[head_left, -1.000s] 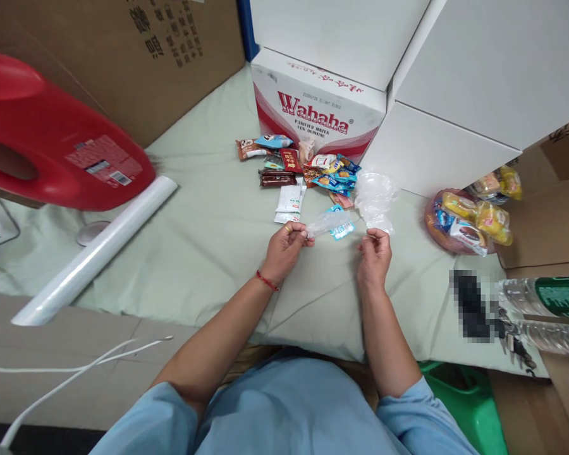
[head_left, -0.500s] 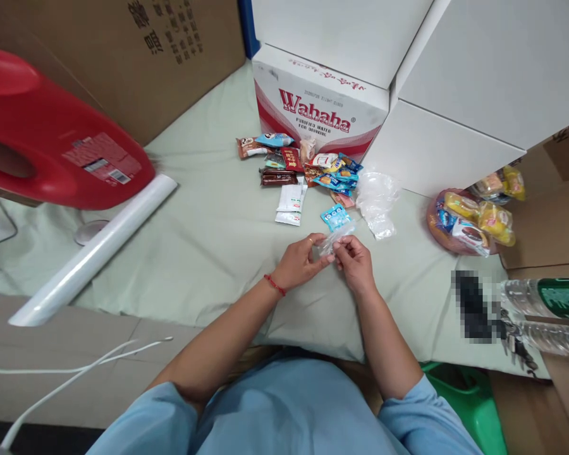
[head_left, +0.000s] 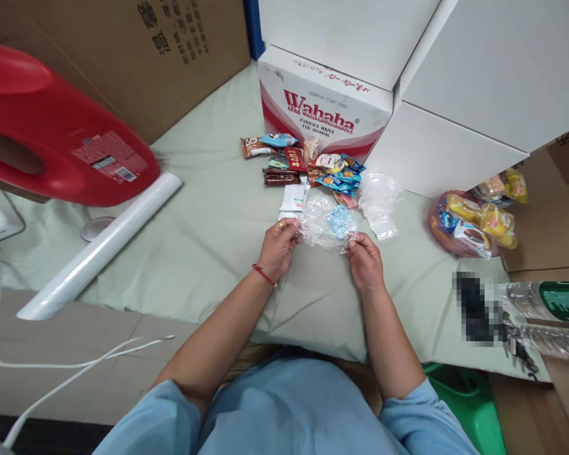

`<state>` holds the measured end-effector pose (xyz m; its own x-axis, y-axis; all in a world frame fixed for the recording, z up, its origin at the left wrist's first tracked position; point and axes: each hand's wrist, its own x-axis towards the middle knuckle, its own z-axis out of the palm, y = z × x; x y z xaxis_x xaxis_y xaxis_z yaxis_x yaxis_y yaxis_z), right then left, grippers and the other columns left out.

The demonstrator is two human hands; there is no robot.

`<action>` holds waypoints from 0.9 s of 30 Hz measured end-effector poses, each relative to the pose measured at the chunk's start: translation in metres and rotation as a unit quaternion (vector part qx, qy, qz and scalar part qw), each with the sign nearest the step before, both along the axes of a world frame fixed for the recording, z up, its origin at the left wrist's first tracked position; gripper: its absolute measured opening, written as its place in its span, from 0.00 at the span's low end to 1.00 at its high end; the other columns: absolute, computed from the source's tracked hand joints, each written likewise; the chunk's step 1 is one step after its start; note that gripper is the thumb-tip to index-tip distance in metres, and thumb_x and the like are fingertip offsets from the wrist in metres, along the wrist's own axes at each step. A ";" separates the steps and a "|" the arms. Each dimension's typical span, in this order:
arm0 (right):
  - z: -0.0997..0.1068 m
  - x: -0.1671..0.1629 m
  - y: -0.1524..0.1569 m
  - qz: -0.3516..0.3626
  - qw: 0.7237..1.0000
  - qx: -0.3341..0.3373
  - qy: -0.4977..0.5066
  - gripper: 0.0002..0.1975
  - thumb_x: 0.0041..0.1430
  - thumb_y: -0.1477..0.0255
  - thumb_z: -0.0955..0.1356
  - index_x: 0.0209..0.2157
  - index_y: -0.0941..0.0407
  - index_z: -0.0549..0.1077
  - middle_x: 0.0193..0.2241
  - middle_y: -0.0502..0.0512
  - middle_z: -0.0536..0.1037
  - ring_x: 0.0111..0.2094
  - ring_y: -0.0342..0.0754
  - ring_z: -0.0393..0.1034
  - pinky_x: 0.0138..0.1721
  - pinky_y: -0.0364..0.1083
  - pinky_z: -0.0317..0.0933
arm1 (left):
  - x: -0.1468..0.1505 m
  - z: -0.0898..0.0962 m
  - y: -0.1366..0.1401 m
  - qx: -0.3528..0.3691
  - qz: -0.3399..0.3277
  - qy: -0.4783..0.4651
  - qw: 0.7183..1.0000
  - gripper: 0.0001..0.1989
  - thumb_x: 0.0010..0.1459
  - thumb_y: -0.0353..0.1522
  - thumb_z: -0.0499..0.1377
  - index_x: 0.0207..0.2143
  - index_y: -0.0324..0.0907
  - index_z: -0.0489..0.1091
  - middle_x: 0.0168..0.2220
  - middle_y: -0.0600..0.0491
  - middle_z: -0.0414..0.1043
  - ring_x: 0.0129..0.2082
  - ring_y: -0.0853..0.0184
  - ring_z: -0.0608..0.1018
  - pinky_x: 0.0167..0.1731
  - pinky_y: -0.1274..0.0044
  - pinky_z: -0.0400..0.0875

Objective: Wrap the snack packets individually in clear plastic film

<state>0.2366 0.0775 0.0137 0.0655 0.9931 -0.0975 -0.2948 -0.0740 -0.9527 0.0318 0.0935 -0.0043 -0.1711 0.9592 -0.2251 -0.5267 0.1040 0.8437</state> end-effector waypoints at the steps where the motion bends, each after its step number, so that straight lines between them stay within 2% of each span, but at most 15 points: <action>1: 0.001 0.000 -0.001 0.015 1.000 0.002 0.026 0.14 0.48 0.63 0.78 0.29 0.52 0.72 0.38 0.51 0.79 0.39 0.46 0.73 0.39 0.46 0.71 | 0.001 -0.002 0.000 -0.002 0.001 0.016 1.000 0.16 0.48 0.41 0.72 0.31 0.42 0.71 0.30 0.56 0.72 0.29 0.73 0.73 0.30 0.79 0.69; 3: 0.004 -0.002 -0.003 0.055 0.995 -0.007 0.084 0.13 0.48 0.64 0.77 0.29 0.52 0.72 0.47 0.55 0.81 0.49 0.53 0.75 0.47 0.54 0.73 | 0.005 -0.005 -0.003 -0.006 -0.002 0.073 0.997 0.14 0.48 0.38 0.71 0.34 0.42 0.72 0.30 0.57 0.73 0.28 0.72 0.73 0.32 0.78 0.69; 5: 0.007 -0.003 -0.006 0.088 0.988 -0.018 0.123 0.12 0.47 0.65 0.76 0.31 0.51 0.73 0.52 0.56 0.81 0.54 0.58 0.74 0.51 0.60 0.72 | 0.008 -0.008 -0.007 0.002 -0.020 0.126 0.992 0.15 0.49 0.36 0.69 0.39 0.43 0.73 0.31 0.57 0.74 0.29 0.71 0.74 0.33 0.77 0.70; 7: 0.009 -0.006 -0.009 0.103 0.985 -0.023 0.134 0.14 0.45 0.64 0.77 0.35 0.50 0.76 0.52 0.56 0.81 0.54 0.59 0.75 0.53 0.64 0.71 | 0.012 -0.009 -0.011 0.028 -0.080 0.123 0.989 0.15 0.52 0.38 0.67 0.42 0.44 0.73 0.34 0.55 0.76 0.31 0.69 0.76 0.35 0.76 0.72; 9: 0.011 -0.008 -0.012 0.120 0.984 -0.022 0.129 0.17 0.44 0.63 0.77 0.38 0.51 0.78 0.50 0.58 0.82 0.53 0.60 0.76 0.55 0.65 0.69 | 0.014 -0.006 -0.016 0.067 -0.171 0.078 0.980 0.17 0.56 0.44 0.64 0.44 0.44 0.73 0.38 0.52 0.77 0.36 0.66 0.78 0.39 0.74 0.74; 11: 0.012 -0.009 -0.014 0.154 0.980 -0.020 0.121 0.17 0.42 0.62 0.78 0.35 0.52 0.78 0.50 0.60 0.82 0.53 0.62 0.76 0.56 0.67 0.68 | 0.015 -0.002 -0.019 0.103 -0.249 0.050 0.962 0.22 0.60 0.50 0.61 0.47 0.44 0.74 0.43 0.49 0.78 0.42 0.62 0.80 0.43 0.71 0.75; 12: 0.012 -0.010 -0.015 0.173 0.978 -0.018 0.114 0.16 0.42 0.62 0.78 0.33 0.52 0.78 0.50 0.61 0.81 0.54 0.63 0.75 0.57 0.67 0.67 | 0.015 0.000 -0.020 0.115 -0.267 0.058 0.955 0.24 0.59 0.51 0.62 0.48 0.43 0.73 0.45 0.48 0.78 0.44 0.61 0.80 0.45 0.70 0.75; 14: 0.013 -0.012 -0.017 0.201 0.975 -0.011 0.091 0.13 0.42 0.62 0.79 0.28 0.52 0.76 0.51 0.60 0.81 0.56 0.63 0.74 0.57 0.66 0.66 | 0.016 0.003 -0.020 0.118 -0.259 0.106 0.953 0.27 0.55 0.50 0.68 0.49 0.43 0.73 0.45 0.48 0.78 0.44 0.60 0.80 0.45 0.71 0.74; 17: 0.011 -0.012 -0.016 0.206 0.977 -0.013 0.057 0.12 0.42 0.64 0.78 0.25 0.53 0.76 0.48 0.59 0.82 0.54 0.62 0.75 0.57 0.63 0.67 | 0.015 0.004 -0.016 0.080 -0.183 0.152 0.968 0.26 0.47 0.44 0.74 0.44 0.41 0.74 0.39 0.51 0.78 0.39 0.64 0.79 0.42 0.74 0.73; 20: 0.008 -0.008 -0.013 0.158 0.985 -0.018 0.069 0.11 0.43 0.65 0.77 0.26 0.53 0.75 0.45 0.57 0.83 0.47 0.59 0.78 0.55 0.62 0.68 | 0.008 0.004 -0.010 0.043 -0.106 0.063 0.991 0.19 0.47 0.41 0.73 0.36 0.41 0.73 0.35 0.55 0.77 0.34 0.69 0.78 0.40 0.76 0.73; 22: 0.007 -0.002 -0.009 0.115 0.989 -0.012 0.089 0.11 0.45 0.65 0.76 0.26 0.53 0.72 0.42 0.55 0.83 0.43 0.56 0.79 0.52 0.62 0.70 | 0.000 0.007 -0.007 0.025 -0.079 -0.022 0.996 0.17 0.46 0.37 0.73 0.33 0.42 0.71 0.33 0.56 0.76 0.33 0.71 0.78 0.40 0.75 0.74; 27: 0.007 0.011 -0.001 0.024 0.995 0.007 0.098 0.11 0.45 0.66 0.74 0.27 0.52 0.68 0.38 0.53 0.79 0.41 0.52 0.76 0.46 0.56 0.72 | -0.015 0.017 -0.005 -0.007 -0.097 -0.142 0.985 0.11 0.46 0.31 0.69 0.32 0.42 0.71 0.38 0.52 0.77 0.36 0.68 0.80 0.40 0.72 0.77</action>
